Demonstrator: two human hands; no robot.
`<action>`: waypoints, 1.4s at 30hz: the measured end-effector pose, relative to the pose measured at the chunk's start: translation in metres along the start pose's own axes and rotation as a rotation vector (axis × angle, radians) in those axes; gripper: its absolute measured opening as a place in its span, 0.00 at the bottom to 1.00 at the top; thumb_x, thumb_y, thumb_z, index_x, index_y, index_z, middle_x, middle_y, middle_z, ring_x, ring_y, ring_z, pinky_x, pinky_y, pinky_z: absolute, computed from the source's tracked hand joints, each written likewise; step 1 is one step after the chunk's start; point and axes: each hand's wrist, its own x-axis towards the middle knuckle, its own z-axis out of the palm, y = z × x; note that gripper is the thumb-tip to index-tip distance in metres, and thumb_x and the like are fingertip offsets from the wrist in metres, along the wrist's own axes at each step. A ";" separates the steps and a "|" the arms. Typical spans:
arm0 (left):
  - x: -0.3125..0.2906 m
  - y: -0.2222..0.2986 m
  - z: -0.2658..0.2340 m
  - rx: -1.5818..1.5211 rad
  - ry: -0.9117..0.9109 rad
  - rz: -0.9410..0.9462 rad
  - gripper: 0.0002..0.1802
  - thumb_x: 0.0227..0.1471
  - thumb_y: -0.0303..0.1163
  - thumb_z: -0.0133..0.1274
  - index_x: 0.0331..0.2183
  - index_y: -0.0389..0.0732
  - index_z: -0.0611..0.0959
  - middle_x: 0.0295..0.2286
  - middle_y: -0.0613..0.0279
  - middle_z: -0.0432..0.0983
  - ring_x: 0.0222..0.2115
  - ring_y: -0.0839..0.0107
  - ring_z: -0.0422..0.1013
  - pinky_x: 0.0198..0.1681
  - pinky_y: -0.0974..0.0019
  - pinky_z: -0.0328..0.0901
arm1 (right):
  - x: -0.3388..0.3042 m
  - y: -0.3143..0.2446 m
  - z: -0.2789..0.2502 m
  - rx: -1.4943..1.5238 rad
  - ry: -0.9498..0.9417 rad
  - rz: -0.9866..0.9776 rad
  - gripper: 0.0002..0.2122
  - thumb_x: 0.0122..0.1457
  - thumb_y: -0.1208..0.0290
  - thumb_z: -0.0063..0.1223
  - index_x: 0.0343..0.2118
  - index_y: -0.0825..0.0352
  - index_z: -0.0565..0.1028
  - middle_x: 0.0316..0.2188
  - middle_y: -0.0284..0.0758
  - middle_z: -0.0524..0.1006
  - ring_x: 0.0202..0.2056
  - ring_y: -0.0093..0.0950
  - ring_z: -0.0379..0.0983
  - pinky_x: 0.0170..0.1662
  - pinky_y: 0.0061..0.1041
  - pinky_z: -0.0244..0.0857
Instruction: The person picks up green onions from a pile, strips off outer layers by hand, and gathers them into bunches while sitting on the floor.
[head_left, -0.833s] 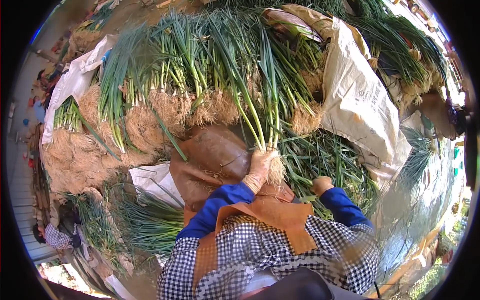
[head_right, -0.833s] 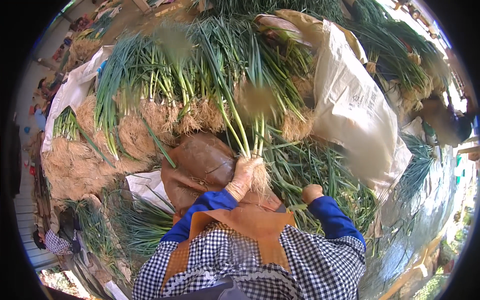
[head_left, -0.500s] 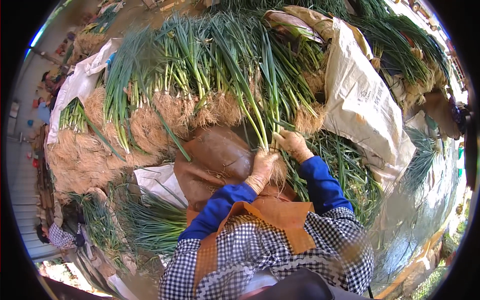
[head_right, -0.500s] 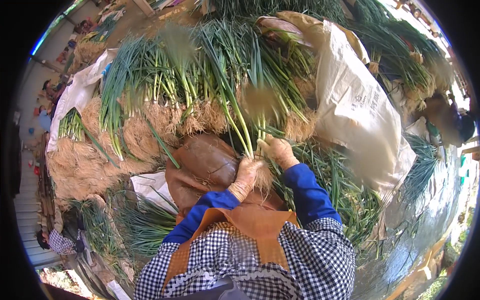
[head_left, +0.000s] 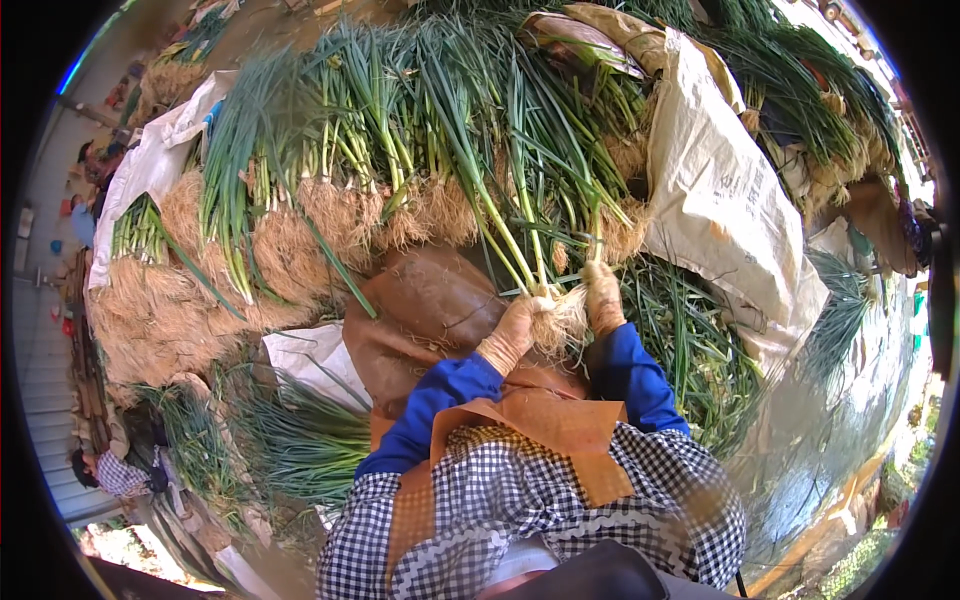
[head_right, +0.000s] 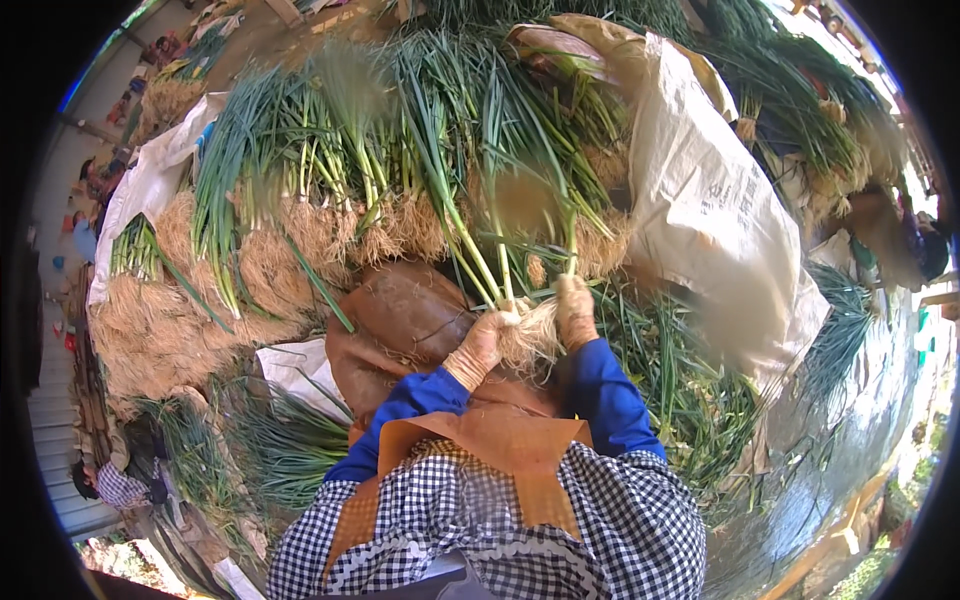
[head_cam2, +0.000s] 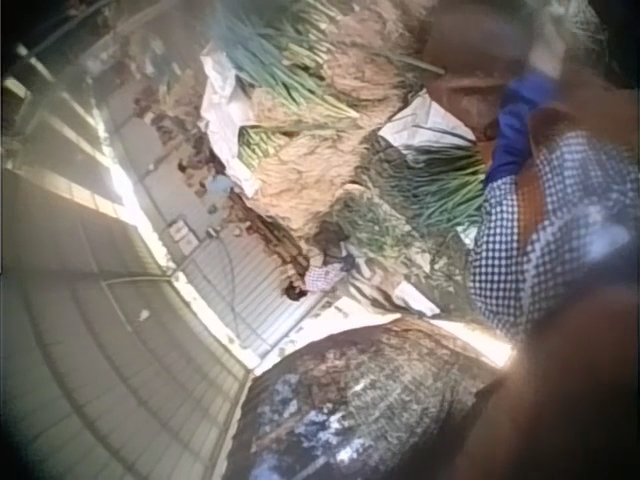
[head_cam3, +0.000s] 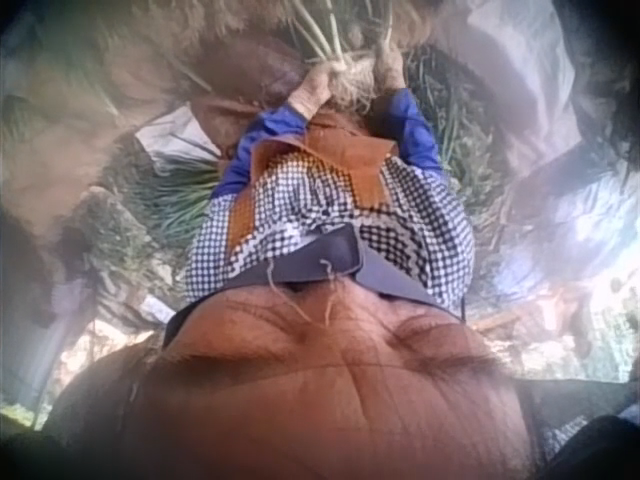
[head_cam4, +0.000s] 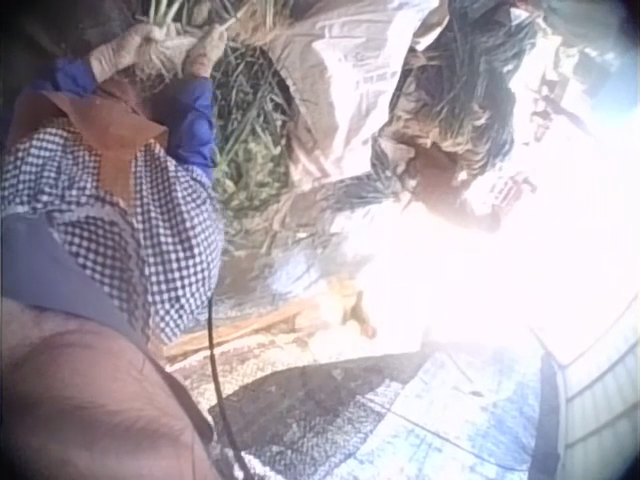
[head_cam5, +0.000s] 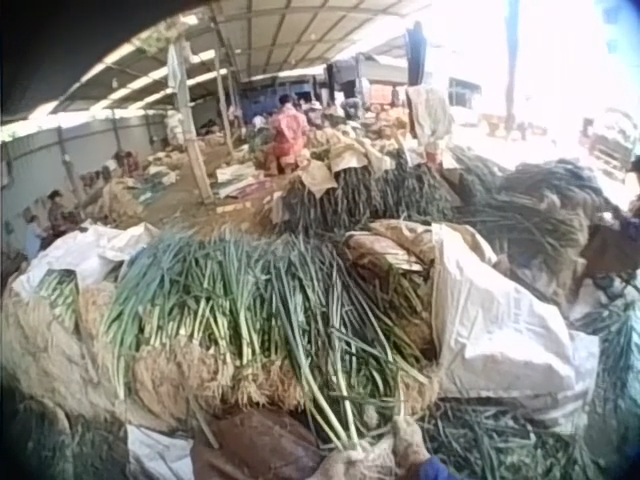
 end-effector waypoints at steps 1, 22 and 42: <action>-0.003 0.000 -0.007 -0.026 -0.004 -0.040 0.09 0.42 0.21 0.49 0.31 0.36 0.77 0.27 0.63 0.74 0.30 0.73 0.70 0.35 0.72 0.66 | 0.020 0.007 -0.029 -0.092 0.031 0.031 0.11 0.56 0.63 0.43 0.28 0.67 0.70 0.21 0.30 0.70 0.24 0.23 0.64 0.28 0.22 0.60; -0.002 0.081 0.027 0.049 -0.147 0.233 0.24 0.42 0.19 0.53 0.45 0.37 0.69 0.30 0.64 0.68 0.30 0.75 0.67 0.33 0.74 0.65 | 0.152 -0.075 0.023 -1.433 -0.165 -0.307 0.19 0.43 0.52 0.57 0.32 0.64 0.74 0.32 0.41 0.75 0.38 0.39 0.71 0.40 0.33 0.65; -0.006 -0.019 -0.001 -0.016 0.207 -0.118 0.11 0.46 0.24 0.48 0.36 0.38 0.74 0.25 0.61 0.73 0.23 0.67 0.71 0.27 0.65 0.70 | 0.008 -0.060 0.053 0.241 -0.292 0.144 0.09 0.55 0.64 0.50 0.25 0.64 0.69 0.22 0.25 0.70 0.22 0.15 0.62 0.24 0.14 0.56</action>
